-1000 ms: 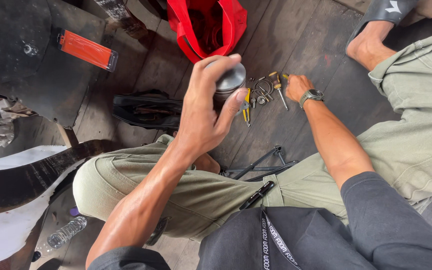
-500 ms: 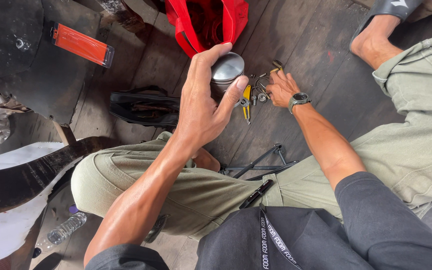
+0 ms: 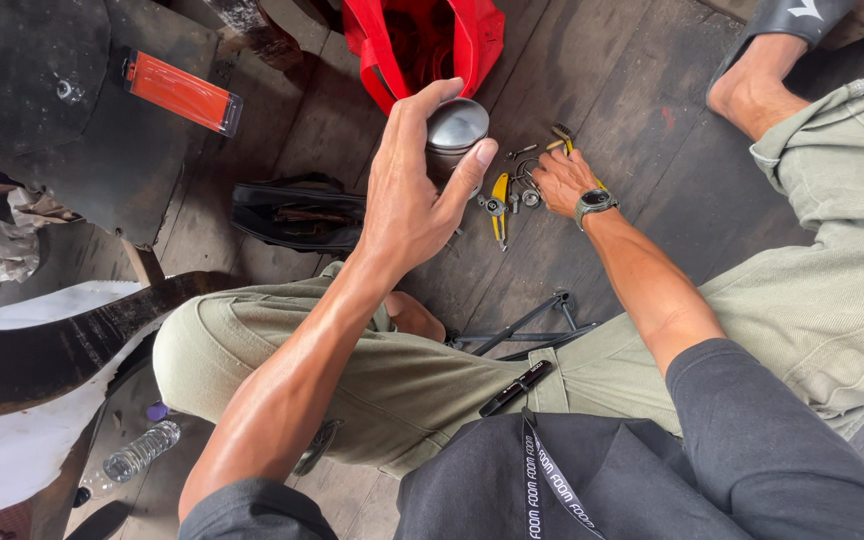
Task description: The person sits on the floor and uses a small brush to clean a metallic mechanical part held in their left hand. They rotate the part to scrub various surfaces and crevices with the brush.
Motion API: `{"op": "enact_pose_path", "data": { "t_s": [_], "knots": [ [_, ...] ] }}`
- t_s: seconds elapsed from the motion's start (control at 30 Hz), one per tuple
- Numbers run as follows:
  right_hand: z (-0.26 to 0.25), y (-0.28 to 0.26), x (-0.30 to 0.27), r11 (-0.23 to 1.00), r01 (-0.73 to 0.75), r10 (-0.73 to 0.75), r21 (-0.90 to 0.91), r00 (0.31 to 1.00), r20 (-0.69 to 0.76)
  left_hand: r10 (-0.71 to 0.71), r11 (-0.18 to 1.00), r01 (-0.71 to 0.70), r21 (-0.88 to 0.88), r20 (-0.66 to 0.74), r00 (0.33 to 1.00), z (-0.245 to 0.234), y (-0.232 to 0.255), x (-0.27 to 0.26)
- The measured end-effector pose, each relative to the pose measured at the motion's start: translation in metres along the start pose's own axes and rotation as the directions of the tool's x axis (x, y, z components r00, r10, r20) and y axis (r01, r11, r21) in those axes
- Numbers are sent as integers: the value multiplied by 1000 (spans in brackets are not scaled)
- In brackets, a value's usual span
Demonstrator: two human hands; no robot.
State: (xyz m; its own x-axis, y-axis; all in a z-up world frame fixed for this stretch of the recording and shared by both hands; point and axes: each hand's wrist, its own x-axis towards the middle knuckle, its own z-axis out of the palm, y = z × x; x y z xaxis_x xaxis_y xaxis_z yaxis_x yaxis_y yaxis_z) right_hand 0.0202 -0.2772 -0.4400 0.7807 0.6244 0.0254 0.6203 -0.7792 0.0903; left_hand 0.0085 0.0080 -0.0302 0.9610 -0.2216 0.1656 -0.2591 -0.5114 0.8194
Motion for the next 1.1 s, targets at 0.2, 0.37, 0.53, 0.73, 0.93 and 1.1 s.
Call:
{"op": "enact_pose_path", "data": {
  "t_s": [0.2, 0.37, 0.53, 0.73, 0.93, 1.1],
  "knots": [
    [8, 1, 0, 1000, 15, -15, -10, 998, 60, -5, 996, 4, 92, 16, 1000, 7, -11, 4],
    [5, -3, 1, 994, 43, -45, -103, 999, -23, -29, 986, 11, 168, 103, 994, 34, -43, 5],
    [10, -4, -2, 997, 64, -67, -52, 996, -58, -56, 950, -13, 311, 213, 976, 78, -100, 4],
    [18, 3, 1, 984, -64, 61, 167, 998, 23, -251, 906, 90, 413, 353, 901, 137, -188, 3],
    [24, 12, -3, 949, -207, 196, 240, 978, 69, -378, 901, 275, 336, 293, 878, 168, -218, -13],
    [27, 7, -9, 970, -162, 160, 182, 987, 25, -494, 836, 377, 399, 251, 832, 181, -233, -15]
  ]
}}
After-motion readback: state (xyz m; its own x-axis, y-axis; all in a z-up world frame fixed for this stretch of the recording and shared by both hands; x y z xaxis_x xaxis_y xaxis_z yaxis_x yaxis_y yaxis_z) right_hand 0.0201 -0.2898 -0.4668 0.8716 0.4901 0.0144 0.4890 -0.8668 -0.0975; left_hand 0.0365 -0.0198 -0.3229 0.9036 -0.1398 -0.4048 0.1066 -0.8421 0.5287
